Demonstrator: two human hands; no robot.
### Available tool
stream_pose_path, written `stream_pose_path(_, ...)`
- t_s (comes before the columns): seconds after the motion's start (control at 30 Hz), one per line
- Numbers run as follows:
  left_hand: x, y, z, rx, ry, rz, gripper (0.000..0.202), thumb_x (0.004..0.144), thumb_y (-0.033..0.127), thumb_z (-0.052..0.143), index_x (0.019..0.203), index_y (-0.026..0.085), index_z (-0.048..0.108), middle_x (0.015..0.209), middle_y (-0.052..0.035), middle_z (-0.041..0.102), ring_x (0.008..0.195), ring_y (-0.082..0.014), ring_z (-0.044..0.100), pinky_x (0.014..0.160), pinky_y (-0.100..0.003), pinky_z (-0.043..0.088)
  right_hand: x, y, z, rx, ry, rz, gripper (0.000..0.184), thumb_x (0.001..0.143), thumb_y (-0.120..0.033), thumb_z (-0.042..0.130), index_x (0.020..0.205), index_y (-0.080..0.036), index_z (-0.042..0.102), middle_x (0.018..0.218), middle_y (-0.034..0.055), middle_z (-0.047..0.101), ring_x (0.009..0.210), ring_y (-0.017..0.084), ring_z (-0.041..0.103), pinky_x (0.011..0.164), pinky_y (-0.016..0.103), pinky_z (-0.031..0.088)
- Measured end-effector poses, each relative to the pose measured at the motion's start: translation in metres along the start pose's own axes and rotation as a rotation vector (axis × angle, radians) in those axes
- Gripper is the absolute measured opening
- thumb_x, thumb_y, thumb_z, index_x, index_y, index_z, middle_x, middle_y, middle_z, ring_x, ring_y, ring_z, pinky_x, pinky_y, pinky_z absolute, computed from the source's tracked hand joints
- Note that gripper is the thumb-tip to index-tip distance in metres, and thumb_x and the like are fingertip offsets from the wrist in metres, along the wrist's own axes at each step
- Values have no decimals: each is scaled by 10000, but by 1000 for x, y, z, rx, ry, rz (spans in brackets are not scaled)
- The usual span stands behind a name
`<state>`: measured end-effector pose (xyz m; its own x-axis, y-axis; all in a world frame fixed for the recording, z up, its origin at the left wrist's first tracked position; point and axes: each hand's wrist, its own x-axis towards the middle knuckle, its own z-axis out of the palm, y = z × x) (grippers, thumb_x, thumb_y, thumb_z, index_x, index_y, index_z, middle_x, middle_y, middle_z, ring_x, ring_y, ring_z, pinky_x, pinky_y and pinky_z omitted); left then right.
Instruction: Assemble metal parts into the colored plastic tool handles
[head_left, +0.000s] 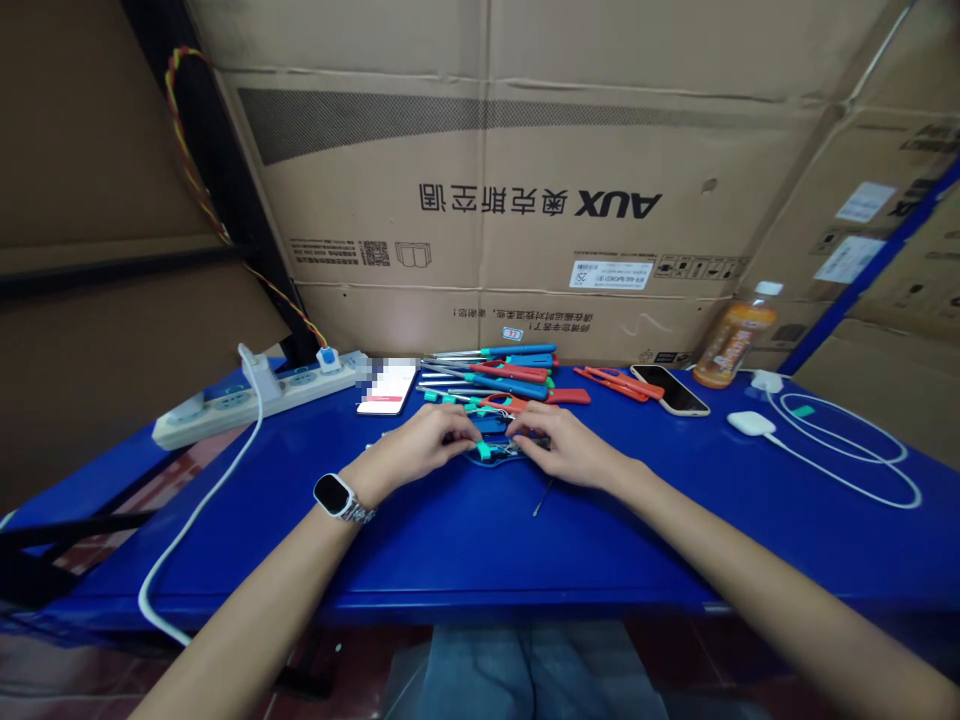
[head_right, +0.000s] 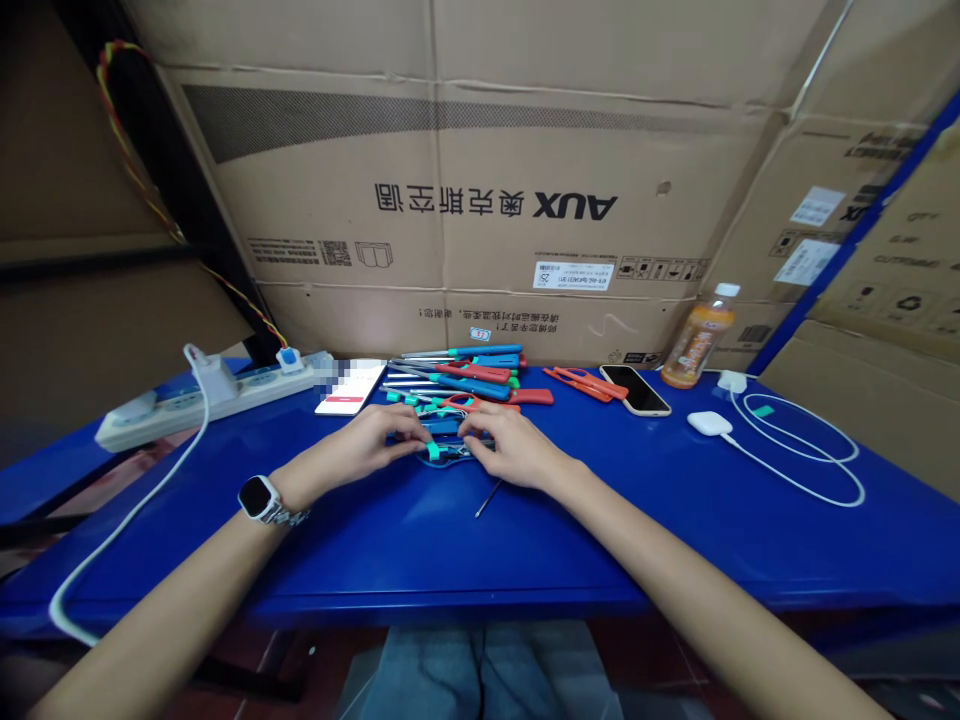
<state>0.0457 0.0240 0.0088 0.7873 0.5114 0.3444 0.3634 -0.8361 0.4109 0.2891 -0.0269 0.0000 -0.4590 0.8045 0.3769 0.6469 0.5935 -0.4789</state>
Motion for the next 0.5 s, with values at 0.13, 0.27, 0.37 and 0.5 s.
stream_pose_path(0.13,0,-2,5,54,-26,-11,157,929,219,569,902,192,721,864,-51,665,770,-175,614,765,-299,482,-9,4,-4,-131,-88,-85,198,912,-202,547,998,-208,726,971,69,645,859,182,625,792,327,493)
stream_pose_path(0.27,-2,-5,10,72,-18,-34,169,937,257,563,904,202,719,867,-50,665,777,-184,611,781,-305,485,-14,0,-1,-179,-76,-118,209,903,-209,552,968,-208,750,988,78,635,836,185,628,780,333,514)
stream_pose_path(0.37,-2,-6,13,74,-18,-47,162,934,250,563,913,204,717,877,-53,678,786,-187,615,784,-304,487,-15,-1,0,-156,-75,-111,196,900,-216,558,885,-203,752,990,74,631,787,170,626,750,322,514)
stream_pose_path(0.5,-1,-5,16,91,16,-56,138,916,214,581,902,205,718,865,-59,688,795,-198,621,758,-301,484,-15,0,1,-124,-69,-93,191,900,-221,566,844,-196,747,975,70,637,792,168,630,763,317,506)
